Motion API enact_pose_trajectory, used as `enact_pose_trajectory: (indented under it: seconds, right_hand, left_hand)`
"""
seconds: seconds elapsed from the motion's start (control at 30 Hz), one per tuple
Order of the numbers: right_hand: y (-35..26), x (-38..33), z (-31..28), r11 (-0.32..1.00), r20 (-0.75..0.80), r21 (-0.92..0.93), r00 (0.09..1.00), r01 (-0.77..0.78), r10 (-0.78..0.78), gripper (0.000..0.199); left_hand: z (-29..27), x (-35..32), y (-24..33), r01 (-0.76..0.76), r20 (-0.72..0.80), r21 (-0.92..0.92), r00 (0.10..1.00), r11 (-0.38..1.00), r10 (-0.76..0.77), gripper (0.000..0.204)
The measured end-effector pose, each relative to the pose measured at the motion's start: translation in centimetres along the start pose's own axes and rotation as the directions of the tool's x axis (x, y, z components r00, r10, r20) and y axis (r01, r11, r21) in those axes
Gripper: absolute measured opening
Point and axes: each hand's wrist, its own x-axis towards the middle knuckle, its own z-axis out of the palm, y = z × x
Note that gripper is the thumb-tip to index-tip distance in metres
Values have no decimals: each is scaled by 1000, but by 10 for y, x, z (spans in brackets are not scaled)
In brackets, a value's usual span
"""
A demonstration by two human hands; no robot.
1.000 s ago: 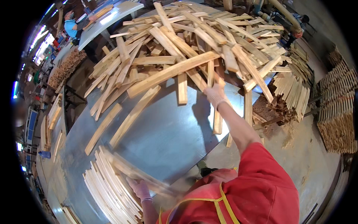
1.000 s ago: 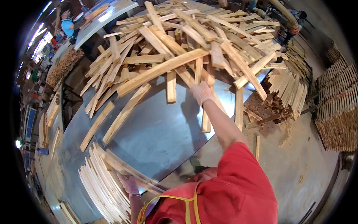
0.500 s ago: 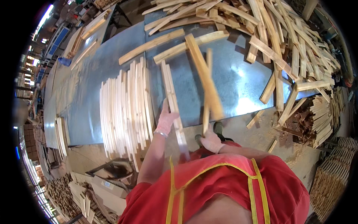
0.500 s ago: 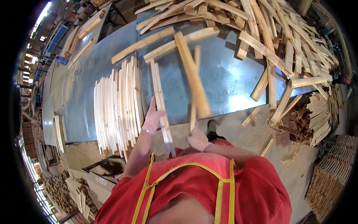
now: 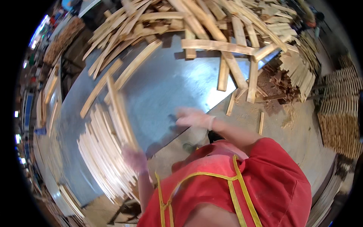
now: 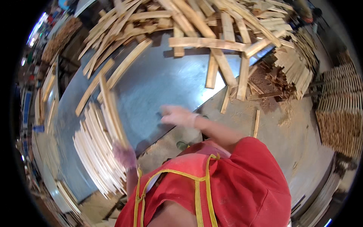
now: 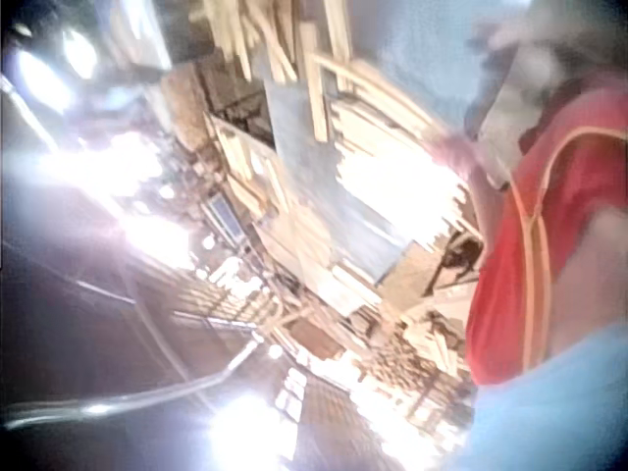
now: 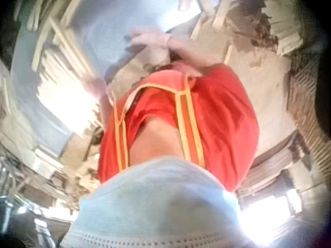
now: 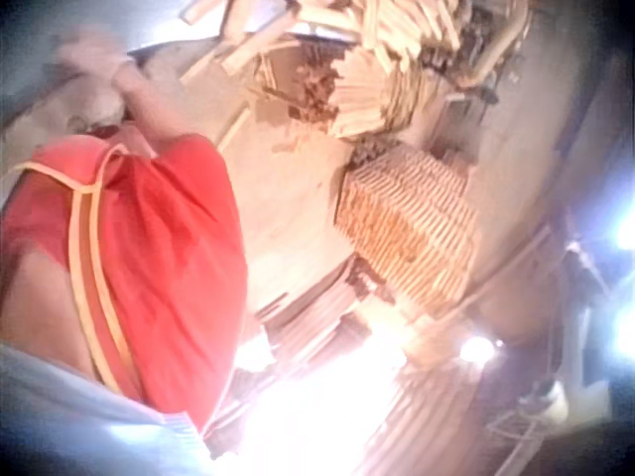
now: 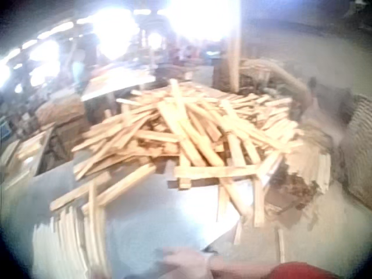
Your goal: The person picks up wooden planks from a large pile on a metal table and arranges them into a neat stack. The person handles the planks by hand, moving them from a disorganized pile to an organized stack on the left side of the table.
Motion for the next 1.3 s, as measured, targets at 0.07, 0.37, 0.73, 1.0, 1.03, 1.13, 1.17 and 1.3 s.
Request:
enact_pose_trajectory:
  seconds: [0.07,0.37,0.73,1.0,1.03,1.13,1.17,1.3]
  right_hand:
    - [80,-32,-68,970,-409,223,894,-98,185,53]
    - [259,-107,-373,846,-907,408,-46,-342,419,95]
    - [303,-115,-386,591,-765,626,251,509,594,46]
    - [163,-153,-139,2,-293,943,831,332,472,44]
    - [150,-146,-113,16,-193,977,863,210,468,45]
    - [113,-112,-45,113,-45,994,951,11,305,57]
    - [106,-93,-21,165,-30,986,970,-10,242,60]
    - [51,-31,37,672,224,680,956,-294,191,63]
  left_hand:
    - [-75,47,38,162,609,243,742,956,-281,70]
    - [-99,143,202,-207,160,-4,966,978,205,85]
    - [-89,262,536,-784,44,-120,609,609,792,77]
    - [-60,148,312,-385,308,-672,632,632,712,53]
    - [-82,133,289,88,513,-795,626,600,588,53]
    - [-112,68,217,751,730,-655,602,80,324,50]
    - [-103,47,196,790,750,-613,588,-13,302,54]
    - [-52,-28,133,819,791,-566,572,-95,218,57]
